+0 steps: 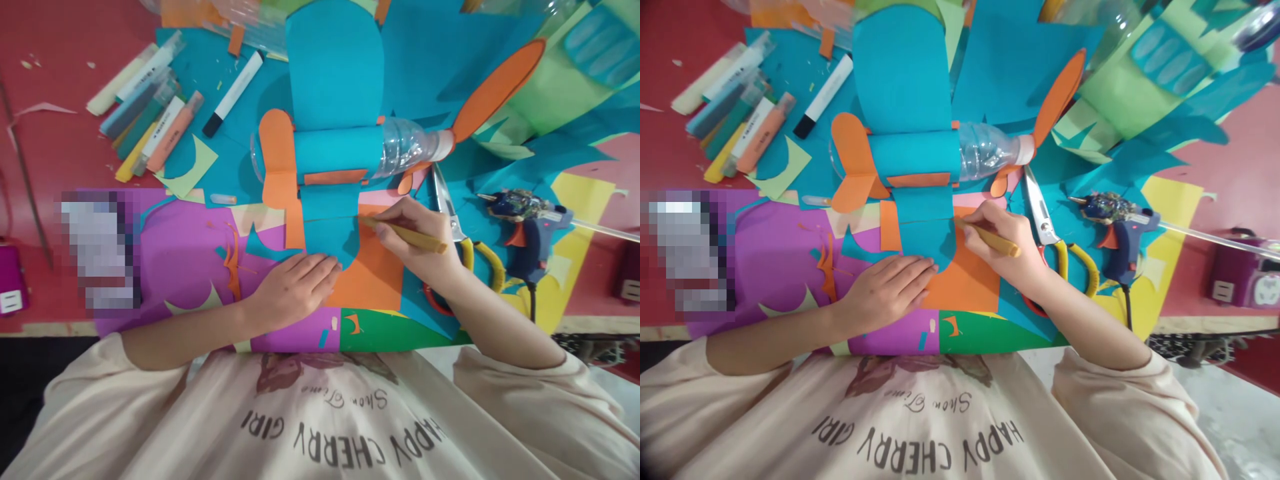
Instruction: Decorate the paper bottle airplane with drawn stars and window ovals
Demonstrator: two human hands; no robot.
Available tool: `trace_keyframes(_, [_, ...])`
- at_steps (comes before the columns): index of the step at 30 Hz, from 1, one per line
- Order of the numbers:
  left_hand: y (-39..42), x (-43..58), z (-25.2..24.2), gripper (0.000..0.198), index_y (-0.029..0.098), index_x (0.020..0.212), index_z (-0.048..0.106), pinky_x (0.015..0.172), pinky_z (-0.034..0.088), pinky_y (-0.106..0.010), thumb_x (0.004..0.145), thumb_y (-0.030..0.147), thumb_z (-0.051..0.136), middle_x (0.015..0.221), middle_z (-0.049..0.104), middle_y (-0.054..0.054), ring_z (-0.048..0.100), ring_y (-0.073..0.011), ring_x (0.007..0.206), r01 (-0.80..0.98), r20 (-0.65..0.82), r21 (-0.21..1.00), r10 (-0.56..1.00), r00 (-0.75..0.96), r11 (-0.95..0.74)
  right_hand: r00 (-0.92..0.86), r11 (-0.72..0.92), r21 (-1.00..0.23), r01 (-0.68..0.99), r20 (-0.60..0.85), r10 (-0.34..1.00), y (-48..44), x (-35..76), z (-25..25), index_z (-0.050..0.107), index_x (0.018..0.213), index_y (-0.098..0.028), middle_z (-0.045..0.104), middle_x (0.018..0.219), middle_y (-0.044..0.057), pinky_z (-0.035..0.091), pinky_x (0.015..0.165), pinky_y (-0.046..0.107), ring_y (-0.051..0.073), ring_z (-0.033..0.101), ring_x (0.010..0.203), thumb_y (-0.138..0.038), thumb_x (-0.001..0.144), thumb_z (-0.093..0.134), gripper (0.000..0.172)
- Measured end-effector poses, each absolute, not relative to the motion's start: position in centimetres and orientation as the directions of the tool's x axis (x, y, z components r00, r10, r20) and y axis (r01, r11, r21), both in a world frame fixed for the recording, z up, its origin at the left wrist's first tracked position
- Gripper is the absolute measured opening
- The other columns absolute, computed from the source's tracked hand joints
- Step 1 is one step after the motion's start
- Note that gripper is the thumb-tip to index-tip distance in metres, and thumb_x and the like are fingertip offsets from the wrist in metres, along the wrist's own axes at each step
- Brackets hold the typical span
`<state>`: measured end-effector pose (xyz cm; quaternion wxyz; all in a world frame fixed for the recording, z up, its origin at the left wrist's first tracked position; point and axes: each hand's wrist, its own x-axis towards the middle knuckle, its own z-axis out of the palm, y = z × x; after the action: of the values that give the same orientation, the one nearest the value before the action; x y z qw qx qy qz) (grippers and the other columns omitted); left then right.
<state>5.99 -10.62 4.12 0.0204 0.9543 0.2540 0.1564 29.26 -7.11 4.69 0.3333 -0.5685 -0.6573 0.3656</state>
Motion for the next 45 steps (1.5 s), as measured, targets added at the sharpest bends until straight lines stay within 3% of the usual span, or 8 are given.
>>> trace_keyframes(10, [-9.5, 5.5, 3.9, 0.024, 0.011, 0.097, 0.069, 0.084, 0.059, -0.029, 0.1, 0.006, 0.046, 0.102, 0.077, -0.007, 0.072, -0.0159, 0.091, 0.431, 0.345, 0.182, 0.468, 0.814, -0.884, -0.119, 0.144, -0.851, 0.505, 0.097, 0.988, -7.4, 29.4, 4.9, 0.057, 0.072, -0.022, 0.058, 0.055, -0.004, 0.042, 0.044, 0.024, 0.011, 0.052, 0.044, -0.023, 0.082, 0.059, 0.01])
trace_keyframes(16, [-9.2, 5.2, 3.7, 0.025, 0.013, 0.093, 0.068, 0.08, 0.059, -0.029, 0.1, 0.005, 0.046, 0.101, 0.075, -0.006, 0.072, -0.0164, 0.089, 0.425, 0.334, 0.26, 0.494, 0.803, -0.867, -0.111, 0.114, -0.835, 0.538, 0.063, 0.992, -7.3, 29.2, 4.6, 0.06, 0.071, -0.021, 0.063, 0.057, -0.001, 0.041, 0.044, 0.024, 0.012, 0.053, 0.047, -0.031, 0.083, 0.062, 0.016])
trace_keyframes(20, [-8.6, 4.9, 3.5, 0.028, 0.016, 0.106, 0.065, 0.081, 0.058, -0.027, 0.104, 0.01, 0.037, 0.108, 0.073, -0.007, 0.071, -0.0158, 0.095, 0.458, 0.287, 0.385, 0.576, 0.766, -0.801, -0.108, 0.113, -0.828, 0.55, 0.063, 0.992, -7.3, 29.2, 4.3, 0.059, 0.073, -0.021, 0.063, 0.057, -0.001, 0.038, 0.043, 0.023, 0.01, 0.05, 0.046, -0.035, 0.084, 0.063, 0.018])
trace_keyframes(23, [-7.8, 4.6, 3.7, 0.025, 0.017, 0.123, 0.058, 0.096, 0.055, -0.039, 0.1, 0.013, 0.049, 0.126, 0.067, -0.013, 0.064, -0.0249, 0.118, 0.534, 0.229, 0.396, 0.643, 0.731, -0.747, -0.113, 0.124, -0.83, 0.543, 0.074, 0.991, -7.4, 29.1, 4.3, 0.057, 0.072, -0.021, 0.062, 0.057, -0.002, 0.039, 0.045, 0.022, 0.01, 0.05, 0.046, -0.032, 0.083, 0.063, 0.016])
trace_keyframes(28, [-6.6, 3.9, 3.4, 0.073, 0.016, 0.148, 0.035, 0.109, 0.042, -0.055, 0.088, 0.035, 0.073, 0.151, 0.046, -0.021, 0.046, -0.039, 0.138, 0.663, 0.09, 0.413, 0.752, 0.653, -0.625, -0.14, 0.158, -0.83, 0.535, 0.097, 0.985, -7.5, 29.0, 4.5, 0.057, 0.071, -0.021, 0.054, 0.052, -0.004, 0.037, 0.044, 0.023, 0.009, 0.046, 0.044, -0.025, 0.082, 0.06, 0.013])
trace_keyframes(31, [-6.2, 3.7, 2.9, 0.08, 0.018, 0.151, 0.029, 0.109, 0.041, -0.054, 0.087, 0.04, 0.073, 0.154, 0.043, -0.02, 0.043, -0.0384, 0.141, 0.651, 0.061, 0.446, 0.746, 0.663, -0.614, -0.162, 0.182, -0.823, 0.538, 0.111, 0.981, -7.6, 29.0, 4.5, 0.057, 0.072, -0.022, 0.054, 0.052, -0.004, 0.036, 0.044, 0.023, 0.009, 0.044, 0.043, -0.023, 0.083, 0.059, 0.012])
trace_keyframes(37, [-6.1, 3.9, 2.8, 0.078, 0.019, 0.148, 0.032, 0.11, 0.041, -0.05, 0.085, 0.032, 0.075, 0.153, 0.044, -0.019, 0.043, -0.036, 0.142, 0.646, 0.066, 0.458, 0.749, 0.66, -0.61, -0.207, 0.235, -0.829, 0.507, 0.147, 0.967, -7.9, 29.0, 4.4, 0.057, 0.076, -0.024, 0.059, 0.055, -0.004, 0.037, 0.043, 0.024, 0.01, 0.047, 0.043, -0.017, 0.083, 0.063, 0.011])
trace_keyframes(45, [-6.1, 3.7, 2.5, 0.075, 0.022, 0.15, 0.031, 0.112, 0.038, -0.054, 0.088, 0.04, 0.07, 0.156, 0.041, -0.018, 0.041, -0.0367, 0.143, 0.655, 0.044, 0.463, 0.753, 0.656, -0.597, -0.272, 0.189, -0.838, 0.512, 0.051, 0.961, -8.4, 28.5, 4.9, 0.056, 0.076, -0.022, 0.061, 0.061, -0.003, 0.042, 0.047, 0.021, 0.009, 0.051, 0.048, -0.024, 0.086, 0.059, 0.011])
